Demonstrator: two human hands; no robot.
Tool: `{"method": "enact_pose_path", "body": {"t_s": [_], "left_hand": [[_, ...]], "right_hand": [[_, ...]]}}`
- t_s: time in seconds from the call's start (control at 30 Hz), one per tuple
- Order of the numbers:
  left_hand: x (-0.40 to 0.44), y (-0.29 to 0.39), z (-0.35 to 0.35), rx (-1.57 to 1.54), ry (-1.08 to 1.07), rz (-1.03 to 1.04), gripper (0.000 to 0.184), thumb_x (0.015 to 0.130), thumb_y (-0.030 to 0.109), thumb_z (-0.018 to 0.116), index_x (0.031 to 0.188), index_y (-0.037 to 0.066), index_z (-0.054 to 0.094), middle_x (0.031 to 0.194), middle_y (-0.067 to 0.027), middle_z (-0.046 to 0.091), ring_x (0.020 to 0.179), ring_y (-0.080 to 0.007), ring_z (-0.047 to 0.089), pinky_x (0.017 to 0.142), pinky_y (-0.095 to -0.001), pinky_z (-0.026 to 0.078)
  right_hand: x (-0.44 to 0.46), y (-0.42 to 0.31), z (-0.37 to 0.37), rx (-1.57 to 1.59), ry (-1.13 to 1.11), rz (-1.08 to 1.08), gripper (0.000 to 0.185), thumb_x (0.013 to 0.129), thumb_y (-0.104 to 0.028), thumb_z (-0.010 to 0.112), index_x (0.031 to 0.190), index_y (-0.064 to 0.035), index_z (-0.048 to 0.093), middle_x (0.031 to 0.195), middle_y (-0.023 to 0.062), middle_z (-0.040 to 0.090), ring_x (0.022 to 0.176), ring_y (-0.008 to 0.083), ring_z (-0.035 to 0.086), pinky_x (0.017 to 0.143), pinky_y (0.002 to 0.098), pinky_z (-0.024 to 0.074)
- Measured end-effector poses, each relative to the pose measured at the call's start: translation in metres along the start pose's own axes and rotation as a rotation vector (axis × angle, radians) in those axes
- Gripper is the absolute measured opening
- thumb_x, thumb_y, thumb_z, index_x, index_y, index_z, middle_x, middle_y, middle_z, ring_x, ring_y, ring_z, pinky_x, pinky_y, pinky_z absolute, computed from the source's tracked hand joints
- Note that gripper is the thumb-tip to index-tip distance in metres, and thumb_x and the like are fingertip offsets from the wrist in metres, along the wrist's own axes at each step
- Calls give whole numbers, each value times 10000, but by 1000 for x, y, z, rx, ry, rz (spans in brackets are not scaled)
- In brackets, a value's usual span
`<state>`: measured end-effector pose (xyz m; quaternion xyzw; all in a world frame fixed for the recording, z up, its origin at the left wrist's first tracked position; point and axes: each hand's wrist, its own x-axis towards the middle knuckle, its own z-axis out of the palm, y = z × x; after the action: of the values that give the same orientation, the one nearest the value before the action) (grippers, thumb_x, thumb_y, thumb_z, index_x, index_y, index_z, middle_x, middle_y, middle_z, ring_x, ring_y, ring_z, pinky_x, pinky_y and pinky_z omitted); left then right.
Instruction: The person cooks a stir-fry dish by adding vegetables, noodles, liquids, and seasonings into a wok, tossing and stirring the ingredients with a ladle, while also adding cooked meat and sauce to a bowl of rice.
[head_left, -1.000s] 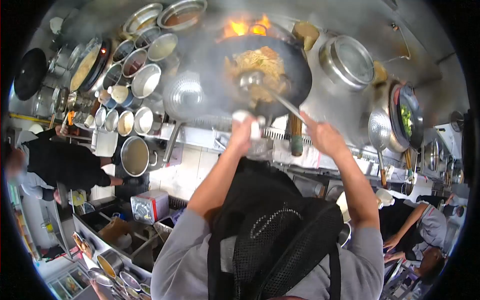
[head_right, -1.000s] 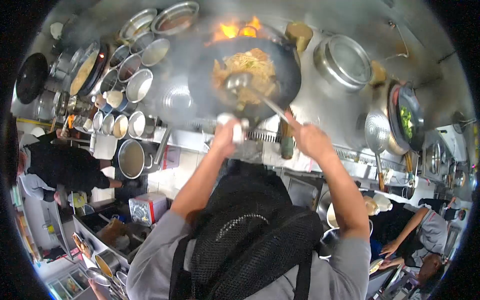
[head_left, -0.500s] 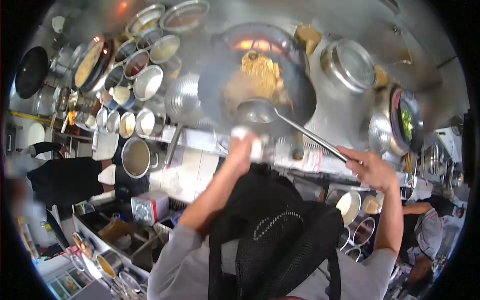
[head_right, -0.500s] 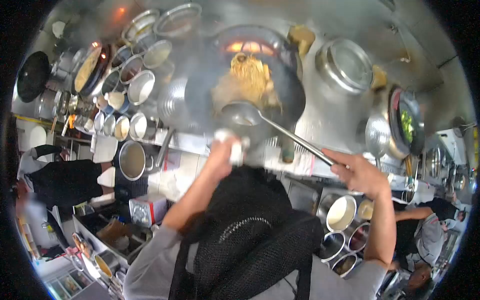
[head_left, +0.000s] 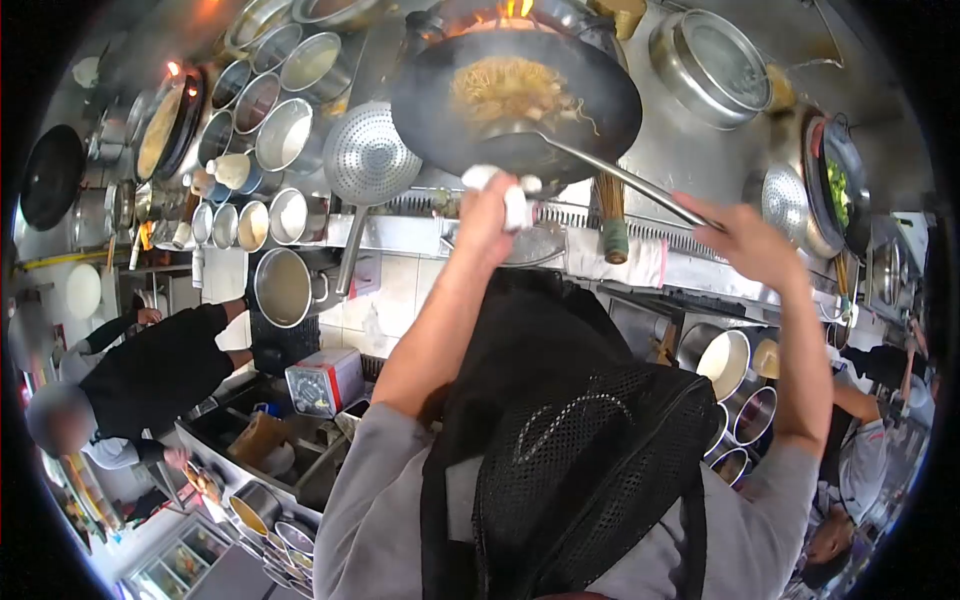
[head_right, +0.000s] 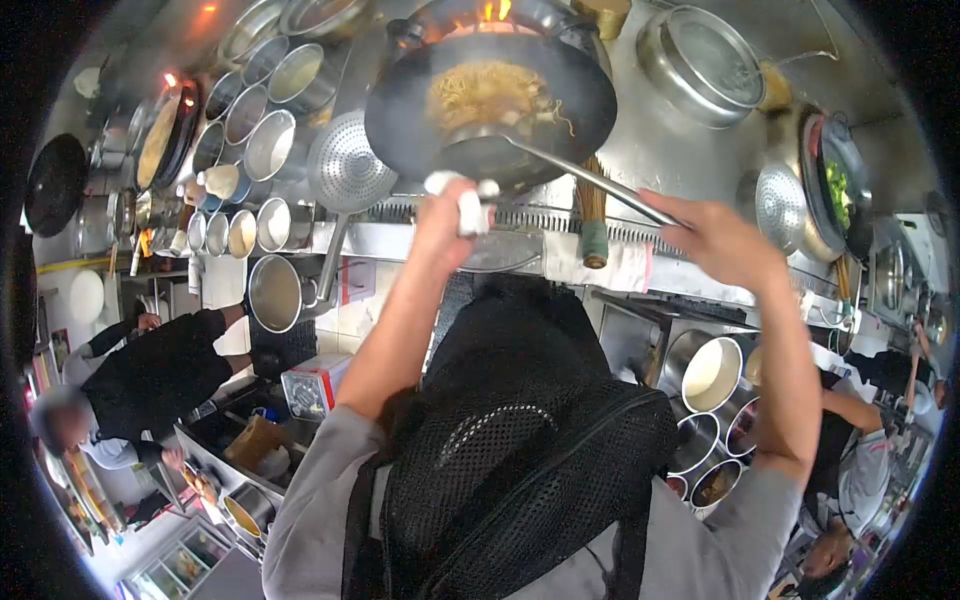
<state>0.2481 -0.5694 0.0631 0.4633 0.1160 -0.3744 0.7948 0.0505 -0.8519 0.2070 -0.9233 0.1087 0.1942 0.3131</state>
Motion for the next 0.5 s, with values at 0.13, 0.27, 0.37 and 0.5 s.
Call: {"method": "enact_pose_path", "body": {"t_s": [0.13,0.27,0.37,0.5], "left_hand": [[-42,-62,-44,161,32,-92,284,924,65,645,1190,44,549,1019,-107,655,812,-224,689,592,-351,582],[-54,-17,-4,65,59,-77,200,920,63,647,1111,28,599,990,-137,675,783,-227,690,569,-359,584],[-14,23,21,-69,36,-43,126,942,91,631,1048,27,604,939,-119,664,756,-227,675,597,-338,581],[-17,-58,-32,60,12,41,238,930,78,637,1154,50,560,1000,-100,644,824,-208,681,568,-343,584]], "right_hand": [[10,-3,6,-21,88,65,542,981,-162,671,1506,-177,537,1112,219,744,868,412,663,867,441,525],[-29,-24,-45,57,-209,214,533,993,-184,663,1511,-197,536,1051,218,748,836,387,660,820,466,512],[13,6,-18,-11,9,-30,526,995,-177,652,1508,-215,545,922,234,729,795,398,682,765,476,518],[49,6,37,-145,225,70,515,984,-178,665,1489,-187,563,993,280,712,842,453,688,770,473,539]]}}
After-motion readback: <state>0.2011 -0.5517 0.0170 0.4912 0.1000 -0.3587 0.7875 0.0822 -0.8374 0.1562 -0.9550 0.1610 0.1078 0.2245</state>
